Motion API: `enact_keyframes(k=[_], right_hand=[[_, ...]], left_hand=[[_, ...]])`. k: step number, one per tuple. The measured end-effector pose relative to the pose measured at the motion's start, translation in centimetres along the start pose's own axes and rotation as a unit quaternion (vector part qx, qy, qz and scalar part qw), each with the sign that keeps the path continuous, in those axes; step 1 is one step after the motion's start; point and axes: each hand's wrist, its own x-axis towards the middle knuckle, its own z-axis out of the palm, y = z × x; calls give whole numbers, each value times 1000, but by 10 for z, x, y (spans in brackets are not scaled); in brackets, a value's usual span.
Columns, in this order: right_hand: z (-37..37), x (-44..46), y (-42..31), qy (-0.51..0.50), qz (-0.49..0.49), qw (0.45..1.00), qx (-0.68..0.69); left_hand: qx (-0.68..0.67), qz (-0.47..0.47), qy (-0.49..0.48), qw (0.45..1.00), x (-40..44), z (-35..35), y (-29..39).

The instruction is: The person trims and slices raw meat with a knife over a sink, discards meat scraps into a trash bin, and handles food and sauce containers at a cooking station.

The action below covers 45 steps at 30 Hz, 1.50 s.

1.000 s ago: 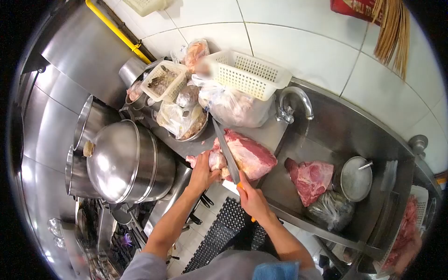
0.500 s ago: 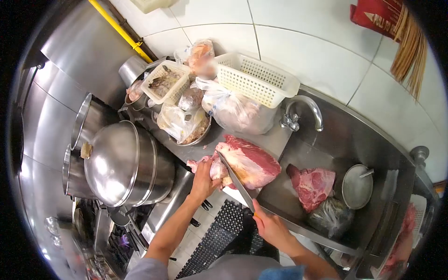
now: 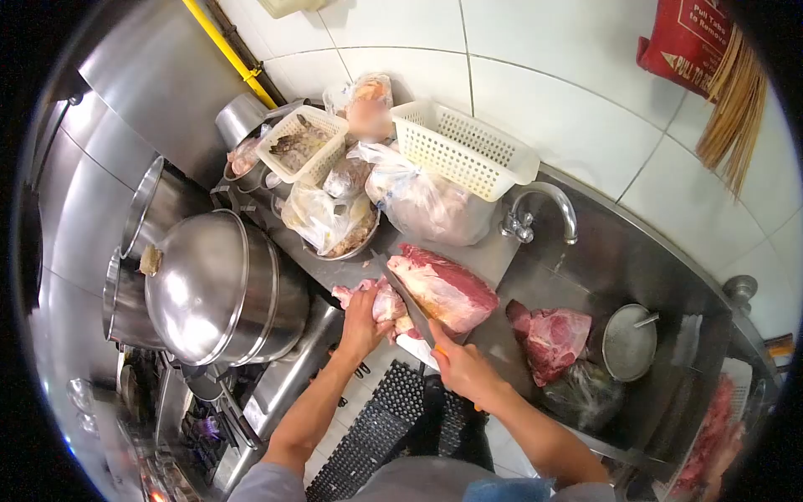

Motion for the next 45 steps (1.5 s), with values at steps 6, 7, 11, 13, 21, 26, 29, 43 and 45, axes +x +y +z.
enact_keyframes(k=[6, 7, 11, 13, 21, 26, 29, 43, 45], right_hand=[[10, -36, 42, 28, -82, 996, -28], [7, -21, 30, 29, -73, 996, -35], [0, 5, 7, 4, -52, 997, -53], [0, -22, 25, -1, -81, 995, -56], [39, 16, 35, 97, -121, 986, -55], [72, -61, 80, 101, -112, 986, -76], [64, -122, 96, 53, -68, 993, -83], [33, -60, 87, 128, -190, 973, 1], [35, -44, 81, 104, -179, 978, -23]], left_hand=[[-8, -6, 17, 1000, -9, 3, 8], [-16, -12, 21, 1000, -12, 5, 10], [-21, -19, 31, 999, -14, 6, 4], [-24, -36, 17, 999, -15, 3, 1], [-27, -11, 87, 996, -26, 20, -9], [-50, -90, 82, 991, -36, 17, 0], [-52, -54, 58, 995, -39, 9, -4], [89, 58, -38, 994, -20, -21, 22], [85, 63, -23, 994, -23, -16, 18]])
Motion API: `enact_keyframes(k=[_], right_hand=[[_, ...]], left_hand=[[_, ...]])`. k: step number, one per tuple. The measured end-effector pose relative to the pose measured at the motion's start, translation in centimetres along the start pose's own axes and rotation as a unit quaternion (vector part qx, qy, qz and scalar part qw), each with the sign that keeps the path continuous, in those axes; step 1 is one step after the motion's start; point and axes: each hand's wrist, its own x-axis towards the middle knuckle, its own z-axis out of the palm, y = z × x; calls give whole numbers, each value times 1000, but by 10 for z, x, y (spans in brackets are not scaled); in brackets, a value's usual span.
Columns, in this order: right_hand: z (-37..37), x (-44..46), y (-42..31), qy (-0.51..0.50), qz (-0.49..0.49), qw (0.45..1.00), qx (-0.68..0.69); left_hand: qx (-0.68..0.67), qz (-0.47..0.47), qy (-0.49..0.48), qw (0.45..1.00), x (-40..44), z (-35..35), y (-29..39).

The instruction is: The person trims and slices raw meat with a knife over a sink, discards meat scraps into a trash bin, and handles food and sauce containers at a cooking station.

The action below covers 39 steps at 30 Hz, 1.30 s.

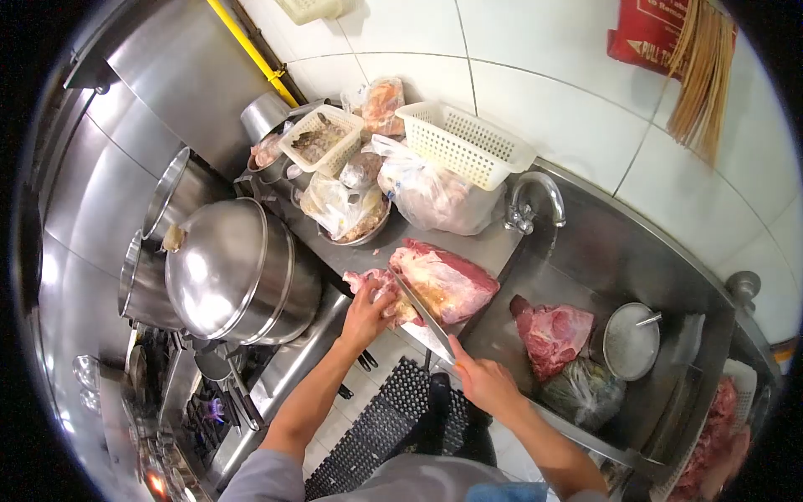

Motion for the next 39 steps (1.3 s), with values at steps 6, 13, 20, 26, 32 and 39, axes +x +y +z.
enact_keyframes(k=[6, 13, 20, 26, 32, 39], right_hand=[[26, 38, -7, -9, 23, 997, -74], [25, 14, -11, -7, 6, 998, -61], [18, 3, -15, -6, -6, 990, -140], [18, 62, -33, -75, 24, 991, -111], [1, -8, -7, -69, 4, 985, -161], [6, 69, -31, -92, 5, 987, -128]], left_hand=[[-7, 5, 34, 999, 0, 9, -4], [-8, 22, 98, 995, 1, 12, -5], [-7, 3, 83, 996, 0, 16, -14], [-12, 23, 129, 991, -1, 13, -5], [-46, 6, 149, 988, -6, 19, -12], [-50, -24, 150, 987, -12, 20, -12]])
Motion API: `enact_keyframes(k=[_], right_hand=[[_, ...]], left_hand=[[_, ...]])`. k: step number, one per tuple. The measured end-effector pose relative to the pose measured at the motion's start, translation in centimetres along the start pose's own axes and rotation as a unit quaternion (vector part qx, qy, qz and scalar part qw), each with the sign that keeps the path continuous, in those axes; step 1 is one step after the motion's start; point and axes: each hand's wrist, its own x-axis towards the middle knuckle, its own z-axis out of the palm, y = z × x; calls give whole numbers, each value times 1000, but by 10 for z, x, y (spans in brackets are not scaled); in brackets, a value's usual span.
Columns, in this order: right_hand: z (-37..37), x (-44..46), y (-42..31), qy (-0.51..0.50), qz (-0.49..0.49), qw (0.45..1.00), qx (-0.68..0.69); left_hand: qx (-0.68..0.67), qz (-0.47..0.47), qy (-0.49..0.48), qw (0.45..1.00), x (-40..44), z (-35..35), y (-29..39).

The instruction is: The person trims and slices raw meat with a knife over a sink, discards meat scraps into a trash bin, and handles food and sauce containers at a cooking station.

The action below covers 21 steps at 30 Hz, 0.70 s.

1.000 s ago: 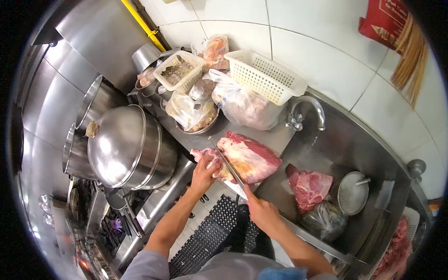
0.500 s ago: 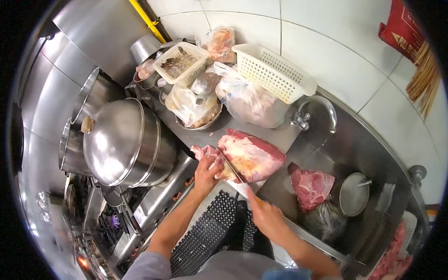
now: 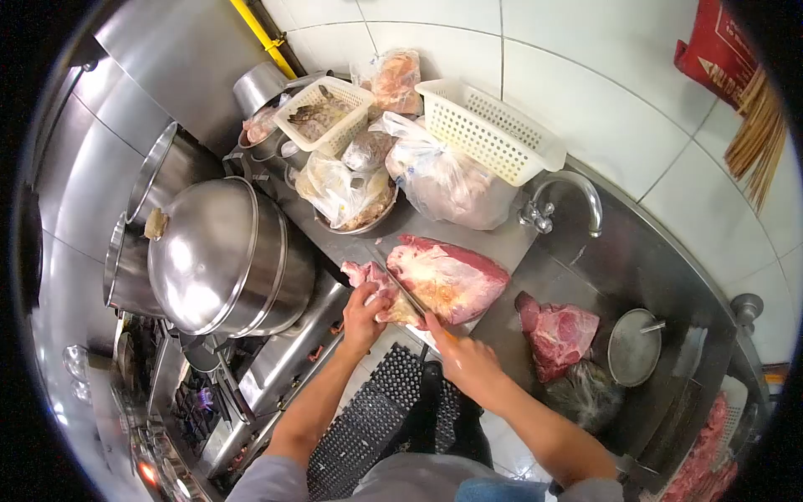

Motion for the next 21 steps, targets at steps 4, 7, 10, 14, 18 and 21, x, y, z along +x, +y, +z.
enact_keyframes(k=[4, 7, 10, 14, 18, 21], right_hand=[[-8, -57, 14, -81, 47, 995, -44], [9, 5, 0, -9, -4, 1000, 4], [24, 29, 2, 28, -16, 999, 8], [19, -44, 19, -43, 23, 999, -13], [-17, -107, 14, -61, 39, 997, 18], [-22, -115, 12, -10, -2, 998, 65]], left_hand=[[-42, -22, 15, 999, -12, 7, -9], [-7, -3, 29, 1000, -15, 10, -6], [-14, -24, 14, 1000, -19, 4, -7], [-54, -55, 28, 997, -16, 1, -15], [-114, -127, 41, 985, -20, -3, -20], [-146, -151, 54, 976, -19, -5, -18]])
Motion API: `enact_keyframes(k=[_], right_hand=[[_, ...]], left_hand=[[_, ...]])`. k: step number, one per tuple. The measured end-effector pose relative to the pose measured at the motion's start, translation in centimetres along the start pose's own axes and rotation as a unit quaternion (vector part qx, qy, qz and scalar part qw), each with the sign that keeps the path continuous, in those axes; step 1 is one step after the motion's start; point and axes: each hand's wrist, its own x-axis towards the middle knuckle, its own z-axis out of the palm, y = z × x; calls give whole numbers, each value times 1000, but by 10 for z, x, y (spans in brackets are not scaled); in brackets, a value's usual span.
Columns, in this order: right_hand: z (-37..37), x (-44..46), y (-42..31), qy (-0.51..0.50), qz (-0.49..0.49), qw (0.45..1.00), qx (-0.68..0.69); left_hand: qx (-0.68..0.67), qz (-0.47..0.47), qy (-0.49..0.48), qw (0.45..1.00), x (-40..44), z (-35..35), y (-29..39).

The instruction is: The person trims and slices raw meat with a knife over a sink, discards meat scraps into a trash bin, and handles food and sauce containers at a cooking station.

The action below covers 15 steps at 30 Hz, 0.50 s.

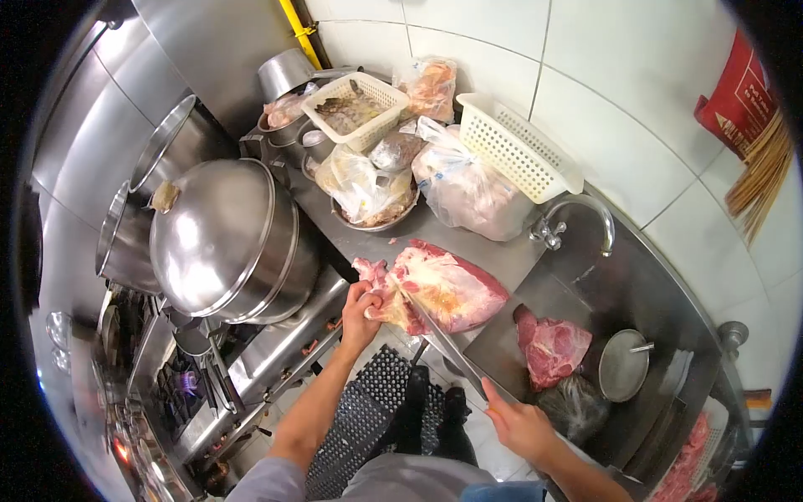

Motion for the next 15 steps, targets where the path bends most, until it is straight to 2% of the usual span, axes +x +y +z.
enact_keyframes(k=[2, 5, 15], right_hand=[[3, 19, -13, 32, -13, 999, -37], [20, 49, -8, 1, 20, 994, -109], [48, 93, -12, 22, 0, 997, -71]], left_hand=[[5, -1, 3, 1000, -5, 4, -5], [14, 2, 6, 1000, -7, 5, -2], [39, -3, 4, 999, -6, 5, 1]])
